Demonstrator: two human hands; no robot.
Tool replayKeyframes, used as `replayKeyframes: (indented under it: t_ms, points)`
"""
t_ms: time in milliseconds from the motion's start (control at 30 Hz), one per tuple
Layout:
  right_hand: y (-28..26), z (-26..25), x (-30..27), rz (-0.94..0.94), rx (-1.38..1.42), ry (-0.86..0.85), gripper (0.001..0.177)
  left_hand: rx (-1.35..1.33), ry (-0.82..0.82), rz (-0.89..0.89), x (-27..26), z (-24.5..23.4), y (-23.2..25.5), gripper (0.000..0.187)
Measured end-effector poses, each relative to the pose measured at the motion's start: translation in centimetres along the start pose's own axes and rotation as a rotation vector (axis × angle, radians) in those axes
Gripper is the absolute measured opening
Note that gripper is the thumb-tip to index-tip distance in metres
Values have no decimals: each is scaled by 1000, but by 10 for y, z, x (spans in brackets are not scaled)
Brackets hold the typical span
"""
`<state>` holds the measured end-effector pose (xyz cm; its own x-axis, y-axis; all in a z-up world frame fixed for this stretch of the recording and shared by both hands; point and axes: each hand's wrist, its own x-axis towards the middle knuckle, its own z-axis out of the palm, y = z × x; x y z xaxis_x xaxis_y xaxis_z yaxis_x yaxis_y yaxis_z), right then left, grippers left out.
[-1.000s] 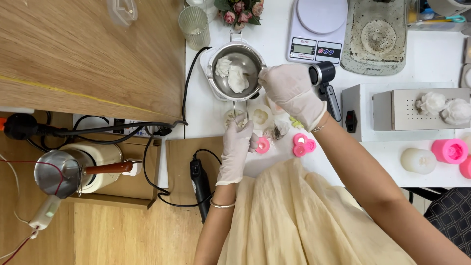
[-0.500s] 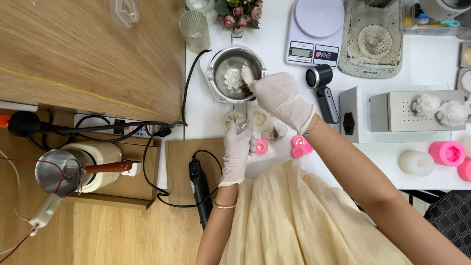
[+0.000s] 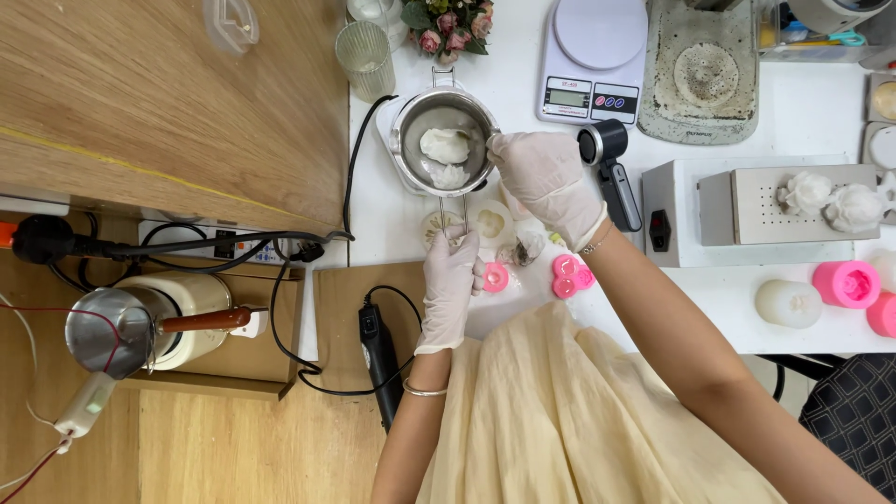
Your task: Melting wax in a small pot using a heat gun and stirring with a spoon to prepare for candle making.
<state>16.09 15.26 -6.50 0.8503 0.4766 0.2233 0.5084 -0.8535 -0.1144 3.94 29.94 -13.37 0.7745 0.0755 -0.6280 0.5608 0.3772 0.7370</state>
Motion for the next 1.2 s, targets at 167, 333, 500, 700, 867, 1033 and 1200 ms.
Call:
replayKeyframes:
  t_ms: [167,333,500,700,867,1033,1200]
  points:
    - [-13,-9,5,-68,86,7,13,3,3,-5,3,-1,-4,26]
    - [-10,18,11,-135,-70,-44,11,-6,-3,-2,3,-1,-3,25]
    - [-17,14,20,-175,-119,-259,13,30,18,5,6,0,-6,25]
    - [-15,9,31,-218,-64,-142,10,-17,9,35,2,-2,-3,25]
    - [-13,11,30,-184,-17,-188,10,4,6,23,4,1,-6,26]
    - [-17,3,40,-90,-79,-382,9,8,24,16,-1,-2,-1,26]
    - [-11,2,48,-155,-46,-265,8,11,25,13,0,1,0,26]
